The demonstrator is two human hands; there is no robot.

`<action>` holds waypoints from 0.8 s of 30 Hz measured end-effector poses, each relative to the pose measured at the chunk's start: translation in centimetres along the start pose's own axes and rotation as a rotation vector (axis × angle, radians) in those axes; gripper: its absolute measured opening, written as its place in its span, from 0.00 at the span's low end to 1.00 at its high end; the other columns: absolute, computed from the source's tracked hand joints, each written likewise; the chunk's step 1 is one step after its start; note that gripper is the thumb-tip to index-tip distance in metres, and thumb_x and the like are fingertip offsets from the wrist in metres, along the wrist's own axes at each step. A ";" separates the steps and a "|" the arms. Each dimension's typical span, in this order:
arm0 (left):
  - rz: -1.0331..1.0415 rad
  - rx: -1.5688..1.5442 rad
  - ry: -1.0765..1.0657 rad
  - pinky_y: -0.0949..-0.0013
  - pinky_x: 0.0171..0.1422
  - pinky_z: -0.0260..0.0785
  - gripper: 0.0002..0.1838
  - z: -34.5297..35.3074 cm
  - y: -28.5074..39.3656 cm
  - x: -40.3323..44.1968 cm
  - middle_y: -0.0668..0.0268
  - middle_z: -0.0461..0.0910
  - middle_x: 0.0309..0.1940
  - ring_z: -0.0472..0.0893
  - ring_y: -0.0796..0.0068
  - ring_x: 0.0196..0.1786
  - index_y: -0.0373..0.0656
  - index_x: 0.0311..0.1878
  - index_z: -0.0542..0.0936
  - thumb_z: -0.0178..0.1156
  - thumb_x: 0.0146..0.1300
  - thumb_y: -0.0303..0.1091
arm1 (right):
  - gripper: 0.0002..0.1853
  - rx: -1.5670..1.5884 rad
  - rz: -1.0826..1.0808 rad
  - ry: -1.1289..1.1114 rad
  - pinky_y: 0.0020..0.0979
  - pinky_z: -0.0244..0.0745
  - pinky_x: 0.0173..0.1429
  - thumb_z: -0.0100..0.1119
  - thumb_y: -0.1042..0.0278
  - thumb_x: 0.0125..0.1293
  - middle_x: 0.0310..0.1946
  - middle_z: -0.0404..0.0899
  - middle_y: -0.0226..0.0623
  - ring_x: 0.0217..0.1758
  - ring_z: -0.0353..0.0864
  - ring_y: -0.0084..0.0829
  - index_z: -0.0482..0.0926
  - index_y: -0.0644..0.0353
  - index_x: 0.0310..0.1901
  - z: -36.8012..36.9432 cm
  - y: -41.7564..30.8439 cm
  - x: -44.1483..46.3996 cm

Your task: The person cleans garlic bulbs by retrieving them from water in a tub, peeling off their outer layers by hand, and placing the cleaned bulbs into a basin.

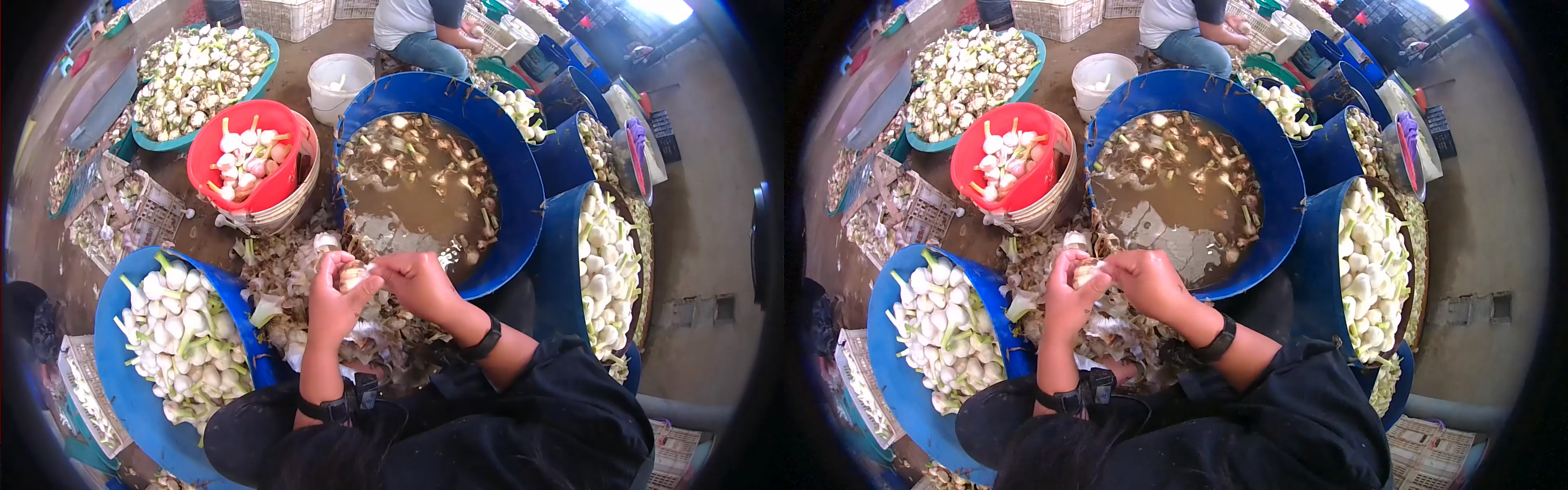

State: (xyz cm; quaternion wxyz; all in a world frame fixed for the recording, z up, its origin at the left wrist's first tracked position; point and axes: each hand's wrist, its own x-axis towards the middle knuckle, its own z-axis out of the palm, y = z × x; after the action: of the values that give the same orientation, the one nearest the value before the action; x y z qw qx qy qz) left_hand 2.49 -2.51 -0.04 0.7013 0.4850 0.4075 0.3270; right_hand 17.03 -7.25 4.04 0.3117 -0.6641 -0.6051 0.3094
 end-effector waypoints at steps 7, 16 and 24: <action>0.540 0.391 -0.140 0.69 0.60 0.63 0.21 -0.1 0.9 -0.4 0.57 0.67 0.59 0.68 0.73 0.59 0.42 0.49 0.73 0.63 0.50 0.23 | 0.11 1.178 0.645 -0.108 0.23 0.75 0.30 0.52 0.64 0.65 0.32 0.79 0.31 0.28 0.78 0.22 0.76 0.63 0.42 -1.2 1.8 0.8; -0.172 -0.998 0.207 0.68 0.49 0.75 0.16 -1.8 -2.5 0.8 0.61 0.77 0.46 0.78 0.68 0.47 0.43 0.50 0.74 0.52 0.65 0.43 | 0.11 0.962 -0.178 -0.219 0.30 0.67 0.52 0.51 0.62 0.66 0.40 0.77 0.39 0.46 0.74 0.30 0.74 0.62 0.33 -0.9 2.7 -2.5; 0.168 -0.211 0.607 0.78 0.33 0.68 0.10 -0.8 -1.3 0.6 0.72 0.76 0.33 0.76 0.80 0.33 0.44 0.42 0.77 0.56 0.63 0.39 | 0.11 -0.039 -0.085 -0.086 0.34 0.73 0.40 0.54 0.63 0.62 0.32 0.80 0.44 0.36 0.79 0.41 0.78 0.65 0.34 -3.8 -1.3 -0.8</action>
State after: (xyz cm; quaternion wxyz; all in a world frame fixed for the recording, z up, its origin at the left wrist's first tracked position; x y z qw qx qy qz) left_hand 2.12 -2.08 -1.59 0.5647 0.3222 0.5204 0.5536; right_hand 19.15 -8.14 7.39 0.2854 -0.6299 -0.6513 0.3124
